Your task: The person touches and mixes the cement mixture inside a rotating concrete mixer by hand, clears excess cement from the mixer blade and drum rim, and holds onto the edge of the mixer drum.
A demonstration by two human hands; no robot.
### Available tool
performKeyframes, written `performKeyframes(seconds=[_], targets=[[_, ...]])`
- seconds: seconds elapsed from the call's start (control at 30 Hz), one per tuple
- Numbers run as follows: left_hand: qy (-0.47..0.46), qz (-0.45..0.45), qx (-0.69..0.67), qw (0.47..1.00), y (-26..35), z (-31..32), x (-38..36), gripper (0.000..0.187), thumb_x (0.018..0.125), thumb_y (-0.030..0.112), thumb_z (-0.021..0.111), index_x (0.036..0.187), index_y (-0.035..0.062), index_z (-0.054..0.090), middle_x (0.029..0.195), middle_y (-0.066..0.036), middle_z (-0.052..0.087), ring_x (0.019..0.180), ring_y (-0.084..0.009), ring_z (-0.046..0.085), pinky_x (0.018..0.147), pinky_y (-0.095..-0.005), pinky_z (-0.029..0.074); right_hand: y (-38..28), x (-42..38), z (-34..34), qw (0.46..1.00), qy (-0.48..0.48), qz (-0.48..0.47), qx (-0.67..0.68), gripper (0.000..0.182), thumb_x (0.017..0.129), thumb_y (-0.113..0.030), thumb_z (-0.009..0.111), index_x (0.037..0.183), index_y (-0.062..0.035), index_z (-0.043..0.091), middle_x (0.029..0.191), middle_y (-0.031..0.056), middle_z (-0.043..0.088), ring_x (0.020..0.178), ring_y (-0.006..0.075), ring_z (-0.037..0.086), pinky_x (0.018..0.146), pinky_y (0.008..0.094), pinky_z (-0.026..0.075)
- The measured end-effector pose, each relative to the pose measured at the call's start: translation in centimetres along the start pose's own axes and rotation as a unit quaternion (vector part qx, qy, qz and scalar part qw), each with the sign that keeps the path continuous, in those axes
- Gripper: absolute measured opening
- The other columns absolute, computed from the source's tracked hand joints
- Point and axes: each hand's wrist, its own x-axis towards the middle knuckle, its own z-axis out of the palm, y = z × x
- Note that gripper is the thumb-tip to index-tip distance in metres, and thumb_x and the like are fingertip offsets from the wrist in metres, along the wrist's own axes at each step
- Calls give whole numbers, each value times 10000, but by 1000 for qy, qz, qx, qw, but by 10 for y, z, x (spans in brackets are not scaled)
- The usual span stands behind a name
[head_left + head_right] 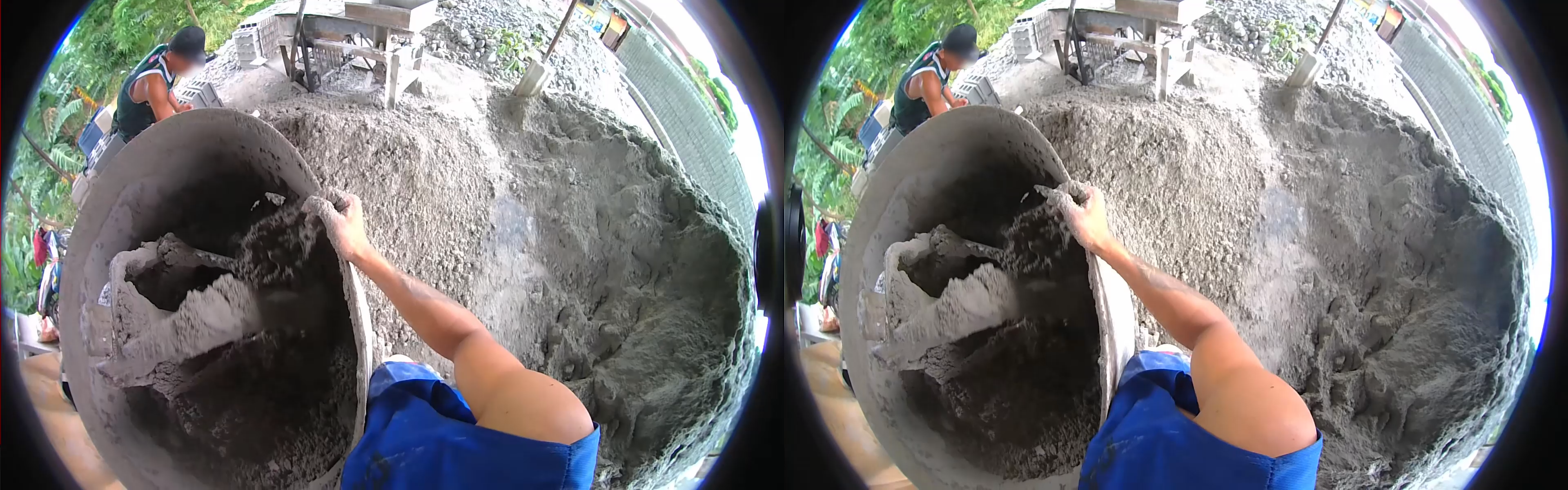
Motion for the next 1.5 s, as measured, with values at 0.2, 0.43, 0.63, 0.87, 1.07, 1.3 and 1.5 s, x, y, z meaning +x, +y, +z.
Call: performKeyframes(seconds=[0.2, 0.43, 0.63, 0.87, 1.07, 1.3, 1.5], targets=[[43, -47, 94, 994, -39, -36, -24, 365, 928, 288, 689, 851, -67, 719, 702, -171, 685, 564, -268, 607, 568, -385, 496, 49, 7, -29, 961, 62, -38, -268, 401, 941, -237, 533, 1220, 51, 521, 1131, 181, 535, 1058, 240, 502, 944, 396, 426], [46, -214, 33, 975, 14, -61, -22, 321, 917, 217, 672, 936, -102, 704, 835, -237, 715, 699, -233, 635, 718, -394, 503, 36, 34, -26, 999, 38, -32, 12, 243, 941, -189, 622, 1055, 20, 669, 862, 112, 699, 716, 189, 663, 641, 322, 547], [47, -205, 14, 977, 28, -64, -18, 306, 876, 210, 695, 961, -83, 711, 853, -234, 716, 719, -280, 671, 731, -406, 513, 38, 40, -23, 997, 43, -55, 20, 295, 944, -224, 586, 950, 52, 688, 796, 98, 669, 659, 166, 612, 588, 295, 500], [59, -200, 4, 978, 19, -63, -20, 280, 840, 220, 722, 978, -24, 742, 909, -198, 735, 825, -310, 717, 772, -396, 531, 40, 46, -28, 997, 21, -33, 59, 354, 970, -207, 497, 1078, 94, 648, 975, 163, 663, 866, 248, 651, 751, 372, 547], [38, -212, 43, 976, 14, -64, -21, 277, 845, 234, 725, 969, -13, 750, 896, -195, 734, 796, -331, 716, 753, -398, 533, 55, 52, -50, 975, -2, -160, -153, 331, 959, -176, 515, 1091, 98, 644, 933, 153, 667, 791, 223, 650, 683, 331, 542], [49, -183, 18, 982, 5, -61, -25, 280, 879, 209, 714, 932, -65, 727, 832, -193, 728, 709, -280, 684, 711, -399, 515, 44, 43, -31, 998, 48, -39, -16, 448, 990, -293, 442, 1164, 87, 604, 1015, 190, 640, 817, 251, 636, 693, 361, 550], [47, -184, 2, 982, 23, -61, -19, 326, 893, 239, 703, 931, -84, 721, 851, -221, 725, 704, -289, 679, 710, -413, 515, 22, 28, -8, 994, 61, -83, 26, 229, 902, -162, 647, 916, 61, 696, 732, 104, 656, 624, 186, 615, 566, 317, 499]])
